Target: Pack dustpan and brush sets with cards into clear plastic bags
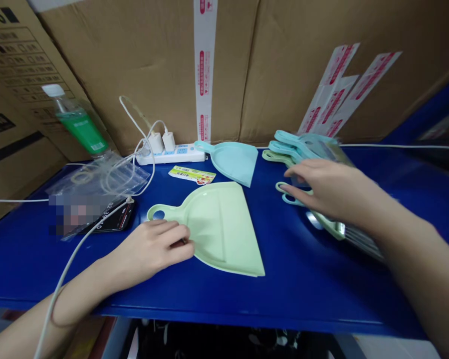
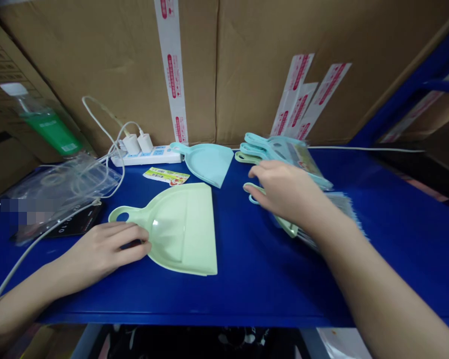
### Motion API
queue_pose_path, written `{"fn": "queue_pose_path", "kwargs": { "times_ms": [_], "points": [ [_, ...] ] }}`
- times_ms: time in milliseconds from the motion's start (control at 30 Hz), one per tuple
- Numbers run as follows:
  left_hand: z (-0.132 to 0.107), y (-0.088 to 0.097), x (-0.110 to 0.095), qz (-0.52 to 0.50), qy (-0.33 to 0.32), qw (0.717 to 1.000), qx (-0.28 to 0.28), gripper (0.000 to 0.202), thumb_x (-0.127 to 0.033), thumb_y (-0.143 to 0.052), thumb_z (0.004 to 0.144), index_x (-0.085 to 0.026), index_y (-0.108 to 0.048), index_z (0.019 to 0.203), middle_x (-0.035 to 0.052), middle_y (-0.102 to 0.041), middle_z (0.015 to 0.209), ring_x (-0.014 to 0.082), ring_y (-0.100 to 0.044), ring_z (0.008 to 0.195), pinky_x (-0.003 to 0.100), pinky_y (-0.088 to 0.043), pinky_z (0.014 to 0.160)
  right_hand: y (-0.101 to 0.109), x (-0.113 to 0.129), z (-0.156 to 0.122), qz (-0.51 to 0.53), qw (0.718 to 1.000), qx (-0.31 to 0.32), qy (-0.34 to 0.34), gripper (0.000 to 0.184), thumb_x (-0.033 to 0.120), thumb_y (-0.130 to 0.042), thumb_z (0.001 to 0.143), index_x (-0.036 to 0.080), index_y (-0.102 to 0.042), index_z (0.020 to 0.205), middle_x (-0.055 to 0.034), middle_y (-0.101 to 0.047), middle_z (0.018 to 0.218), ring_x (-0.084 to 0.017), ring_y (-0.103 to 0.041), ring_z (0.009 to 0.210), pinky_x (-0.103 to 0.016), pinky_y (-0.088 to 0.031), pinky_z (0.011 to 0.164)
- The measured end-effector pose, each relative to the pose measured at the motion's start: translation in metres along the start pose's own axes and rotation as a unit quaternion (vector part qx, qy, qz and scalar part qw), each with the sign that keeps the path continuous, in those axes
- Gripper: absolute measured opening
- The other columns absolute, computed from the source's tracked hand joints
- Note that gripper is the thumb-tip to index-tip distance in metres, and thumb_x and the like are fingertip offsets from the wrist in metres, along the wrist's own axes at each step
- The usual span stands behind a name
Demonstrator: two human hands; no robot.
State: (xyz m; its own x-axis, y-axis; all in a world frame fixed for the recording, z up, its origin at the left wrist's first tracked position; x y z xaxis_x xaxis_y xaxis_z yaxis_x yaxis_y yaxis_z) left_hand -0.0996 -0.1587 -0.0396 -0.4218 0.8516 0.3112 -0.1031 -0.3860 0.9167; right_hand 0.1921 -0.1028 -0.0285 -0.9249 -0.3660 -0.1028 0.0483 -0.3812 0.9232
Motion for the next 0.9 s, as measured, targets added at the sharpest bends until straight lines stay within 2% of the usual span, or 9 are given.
{"fn": "queue_pose_path", "kwargs": {
  "times_ms": [67,133,300,433,567,633,700,800,900],
  "points": [
    [0.001,0.003,-0.002,-0.006,-0.01,1.0,-0.005,0.034,-0.01,-0.031,0.098,-0.021,-0.06,0.084,-0.0004,-0.063,0.08,0.0113,-0.056,0.066,0.024,-0.043,0.06,-0.007,-0.015,-0.001,-0.018,0.999,0.032,-0.022,0.021,0.034,-0.057,0.083,0.015,-0.068,0.083,-0.0136,-0.066,0.076,-0.026,-0.063,0.074,-0.036,-0.047,0.063],
    [0.002,0.004,-0.004,-0.013,-0.022,1.0,-0.003,0.034,-0.01,-0.031,0.098,-0.021,-0.06,0.084,-0.0006,-0.063,0.079,0.011,-0.055,0.065,0.023,-0.043,0.06,-0.013,-0.02,-0.001,-0.015,0.998,0.064,-0.015,0.021,0.033,-0.056,0.083,0.016,-0.068,0.08,-0.0122,-0.064,0.072,-0.026,-0.062,0.073,-0.036,-0.047,0.064],
    [0.002,0.001,-0.008,-0.018,-0.048,0.999,-0.006,0.033,-0.008,-0.033,0.098,-0.021,-0.06,0.083,-0.0012,-0.063,0.079,0.0106,-0.055,0.065,0.023,-0.043,0.059,-0.014,-0.019,0.005,-0.007,0.994,0.106,0.013,0.017,0.027,-0.053,0.082,0.019,-0.065,0.073,-0.0084,-0.06,0.067,-0.024,-0.059,0.069,-0.036,-0.047,0.064],
    [0.002,-0.001,-0.012,-0.041,-0.05,0.998,-0.021,0.031,-0.007,-0.035,0.097,-0.02,-0.061,0.086,-0.0012,-0.067,0.081,0.0107,-0.058,0.066,0.023,-0.044,0.06,-0.001,-0.009,0.006,-0.023,0.995,0.096,0.009,0.021,0.027,-0.048,0.085,0.017,-0.062,0.073,-0.0149,-0.064,0.074,-0.028,-0.062,0.076,-0.039,-0.048,0.069],
    [0.002,0.0,-0.012,-0.102,-0.033,0.994,-0.033,0.028,-0.01,-0.038,0.096,-0.021,-0.062,0.105,0.0016,-0.07,0.095,0.0116,-0.064,0.079,0.023,-0.049,0.068,0.012,0.005,0.001,0.034,0.998,0.058,-0.001,0.024,0.025,-0.04,0.088,0.015,-0.062,0.088,-0.0175,-0.069,0.087,-0.029,-0.064,0.077,-0.041,-0.049,0.068],
    [0.001,0.002,-0.005,-0.092,0.022,0.994,-0.058,0.023,-0.016,-0.043,0.096,-0.02,-0.063,0.105,0.0042,-0.07,0.096,0.0147,-0.063,0.082,0.027,-0.05,0.072,0.019,0.017,-0.002,0.083,0.996,0.025,0.03,0.028,0.027,-0.036,0.09,0.015,-0.061,0.097,-0.0171,-0.069,0.093,-0.029,-0.065,0.082,-0.041,-0.05,0.071],
    [-0.001,0.002,0.005,-0.051,0.121,0.989,-0.073,0.023,-0.022,-0.042,0.096,-0.019,-0.064,0.102,0.0077,-0.069,0.097,0.0194,-0.062,0.085,0.033,-0.051,0.077,0.026,0.032,-0.002,0.124,0.99,-0.007,0.071,0.03,0.029,-0.035,0.093,0.017,-0.06,0.104,-0.0153,-0.069,0.098,-0.028,-0.065,0.087,-0.04,-0.051,0.073],
    [-0.006,-0.005,0.021,-0.039,0.259,0.965,-0.024,0.032,-0.028,-0.033,0.098,-0.016,-0.062,0.107,0.0102,-0.068,0.097,0.0238,-0.062,0.089,0.039,-0.051,0.079,0.033,0.062,0.001,0.158,0.978,-0.028,0.13,0.028,0.03,-0.037,0.096,0.02,-0.06,0.107,-0.0111,-0.069,0.095,-0.026,-0.065,0.085,-0.038,-0.05,0.069],
    [-0.008,-0.014,0.026,-0.149,0.314,0.937,0.019,0.035,-0.028,-0.027,0.098,-0.017,-0.059,0.106,0.0062,-0.068,0.095,0.0199,-0.065,0.083,0.033,-0.052,0.074,0.029,0.097,0.009,0.156,0.973,-0.028,0.166,0.025,0.027,-0.041,0.096,0.017,-0.063,0.102,-0.01,-0.069,0.092,-0.024,-0.064,0.082,-0.037,-0.049,0.071]
  ]
}}
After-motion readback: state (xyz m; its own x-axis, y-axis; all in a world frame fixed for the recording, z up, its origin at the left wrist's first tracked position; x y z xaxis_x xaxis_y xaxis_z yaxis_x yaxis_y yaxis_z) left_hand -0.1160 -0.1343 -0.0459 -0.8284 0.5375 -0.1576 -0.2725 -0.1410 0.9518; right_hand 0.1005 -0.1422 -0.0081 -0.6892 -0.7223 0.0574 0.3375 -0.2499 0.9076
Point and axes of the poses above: each hand's wrist, its own z-axis towards the middle knuckle, its own y-axis out of the back of the hand, x = y × z, the point moved 3 cm from there along z, towards the middle knuckle
